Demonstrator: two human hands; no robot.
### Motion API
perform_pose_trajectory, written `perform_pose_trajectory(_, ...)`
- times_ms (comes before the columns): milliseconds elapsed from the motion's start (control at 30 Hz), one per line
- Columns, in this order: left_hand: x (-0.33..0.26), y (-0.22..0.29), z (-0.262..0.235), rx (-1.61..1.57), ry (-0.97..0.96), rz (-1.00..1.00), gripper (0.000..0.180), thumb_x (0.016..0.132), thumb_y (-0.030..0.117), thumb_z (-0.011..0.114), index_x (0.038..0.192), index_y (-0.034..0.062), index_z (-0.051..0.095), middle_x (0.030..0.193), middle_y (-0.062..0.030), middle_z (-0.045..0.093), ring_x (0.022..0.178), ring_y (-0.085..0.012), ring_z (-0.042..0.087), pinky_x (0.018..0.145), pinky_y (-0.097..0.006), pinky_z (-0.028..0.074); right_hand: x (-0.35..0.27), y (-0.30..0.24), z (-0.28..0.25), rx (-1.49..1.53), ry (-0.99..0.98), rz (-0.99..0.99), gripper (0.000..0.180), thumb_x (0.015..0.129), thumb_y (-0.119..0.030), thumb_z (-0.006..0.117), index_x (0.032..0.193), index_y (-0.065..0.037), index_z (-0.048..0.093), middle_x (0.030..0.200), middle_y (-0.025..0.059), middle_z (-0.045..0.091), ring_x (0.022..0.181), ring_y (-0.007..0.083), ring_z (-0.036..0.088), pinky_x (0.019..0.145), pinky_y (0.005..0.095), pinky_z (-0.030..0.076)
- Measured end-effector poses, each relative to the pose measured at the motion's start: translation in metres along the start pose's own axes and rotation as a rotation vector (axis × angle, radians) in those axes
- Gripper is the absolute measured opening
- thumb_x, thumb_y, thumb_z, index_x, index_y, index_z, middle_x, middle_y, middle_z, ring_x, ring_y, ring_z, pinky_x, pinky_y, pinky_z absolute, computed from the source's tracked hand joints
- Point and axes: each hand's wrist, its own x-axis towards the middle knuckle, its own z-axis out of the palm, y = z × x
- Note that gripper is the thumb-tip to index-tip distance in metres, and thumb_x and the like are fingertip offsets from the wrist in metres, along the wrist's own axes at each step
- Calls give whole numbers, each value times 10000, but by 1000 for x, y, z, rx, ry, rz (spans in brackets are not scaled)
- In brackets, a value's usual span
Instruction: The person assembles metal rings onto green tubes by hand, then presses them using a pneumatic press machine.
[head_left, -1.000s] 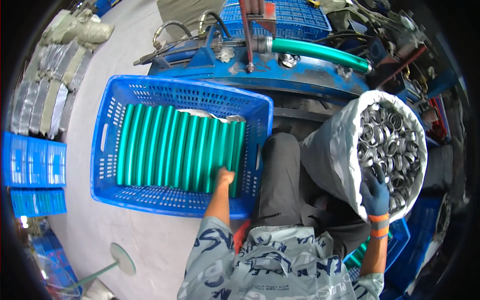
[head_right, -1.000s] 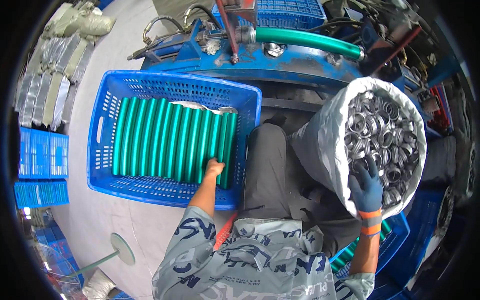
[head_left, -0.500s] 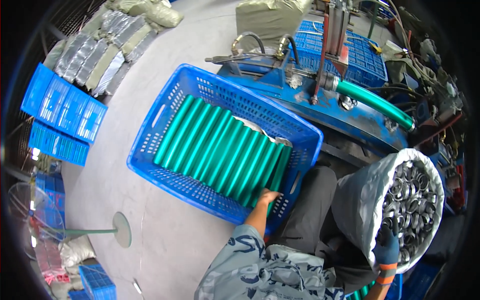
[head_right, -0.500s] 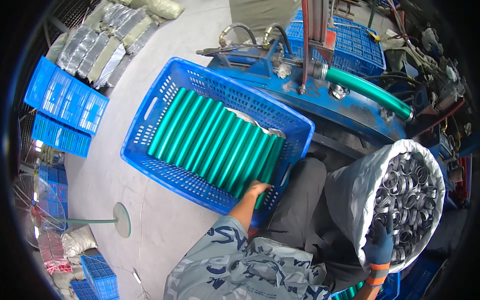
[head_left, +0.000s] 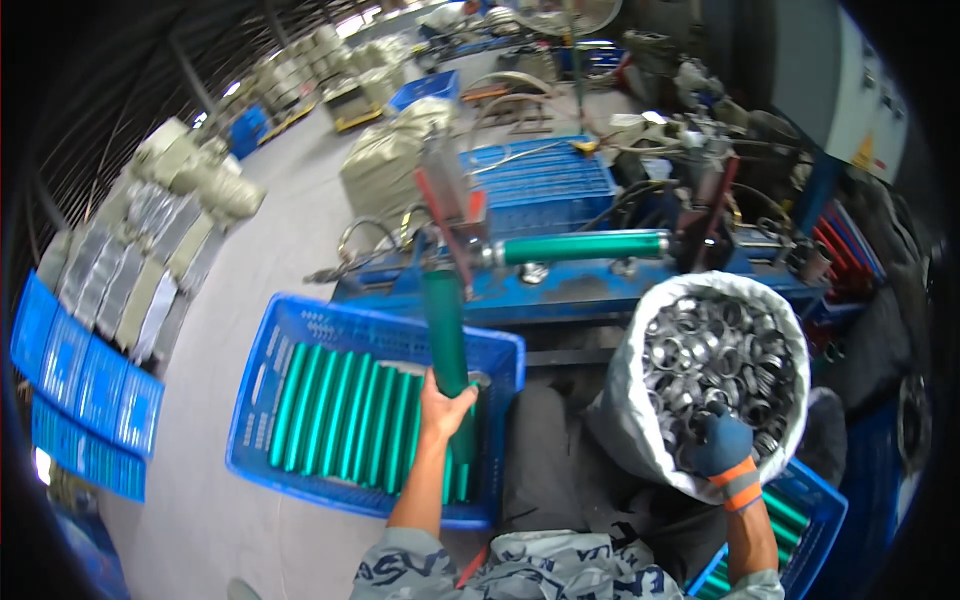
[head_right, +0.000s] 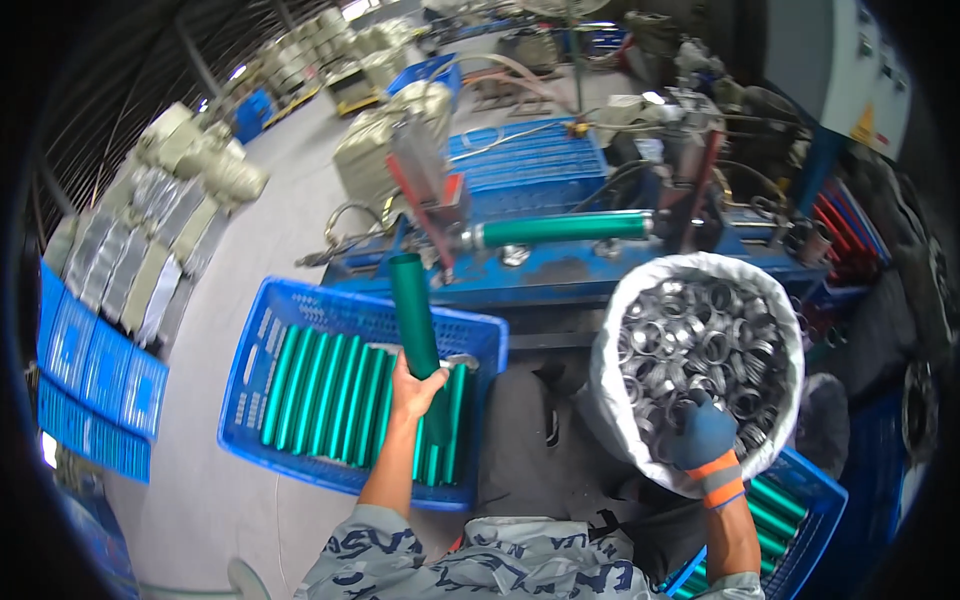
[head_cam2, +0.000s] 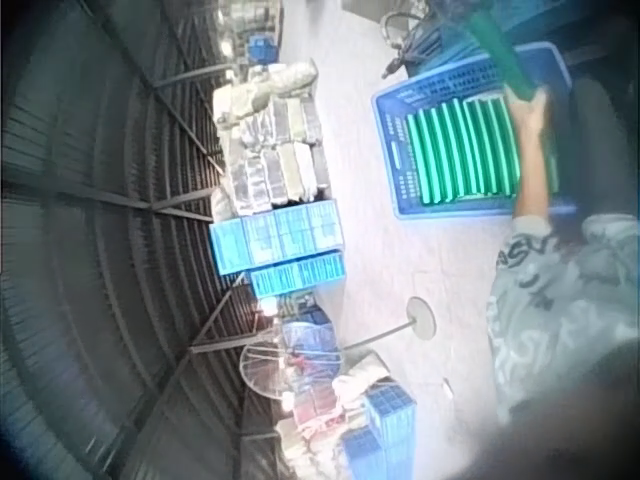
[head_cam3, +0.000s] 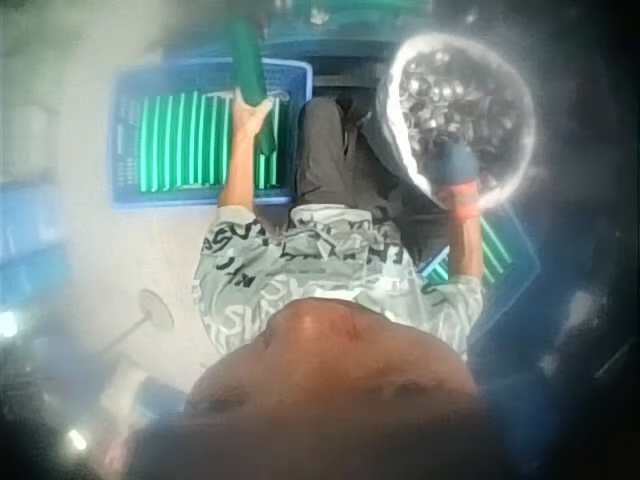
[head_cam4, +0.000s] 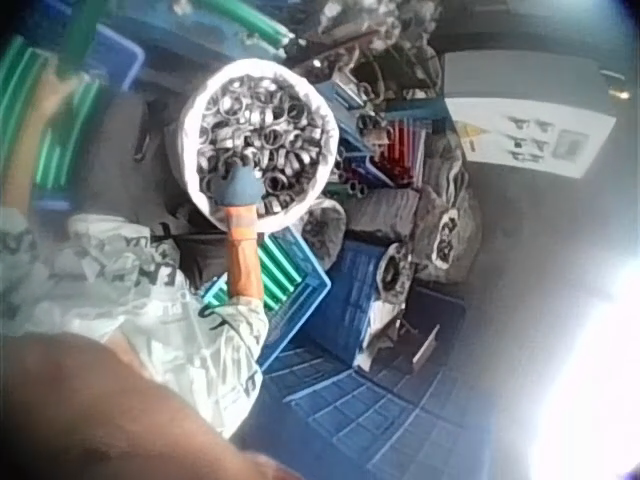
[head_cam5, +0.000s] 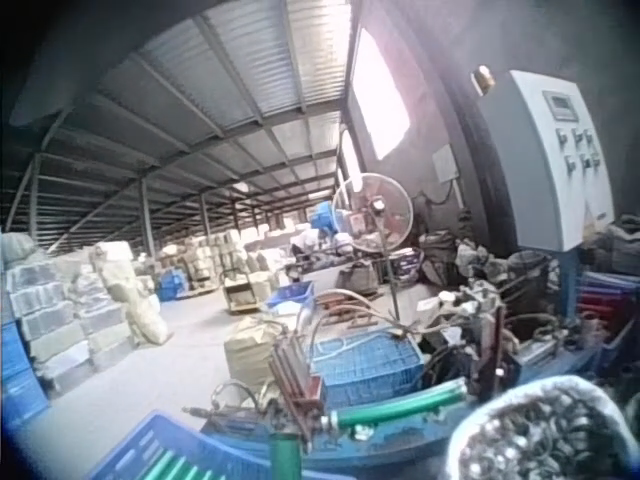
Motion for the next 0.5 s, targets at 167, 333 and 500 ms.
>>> perform_pose_trajectory(167,-34,157,90,480,-380,280,687,807,195,922,1433,48,684,1241,-180,807,1159,-317,798,1033,-448,610,-32,49,-16,460,202,415,435,892,-352,901,1182,-37,826,1126,158,841,949,357,806,849,477,638)
perform_pose_trajectory(333,-69,213,112,642,-541,433,638,785,176,876,1388,54,709,1219,-213,819,1116,-425,811,985,-497,639,-22,37,-24,2014,159,482,498,1075,-424,767,1463,-120,697,1339,121,793,1267,378,774,1002,553,650)
perform_pose_trajectory(500,-77,244,156,632,-713,589,608,790,190,856,1369,60,726,1214,-187,816,1118,-426,794,982,-505,630,-41,39,-38,2135,215,405,803,1063,-596,765,1652,-81,585,1552,132,716,1405,391,713,1131,532,611)
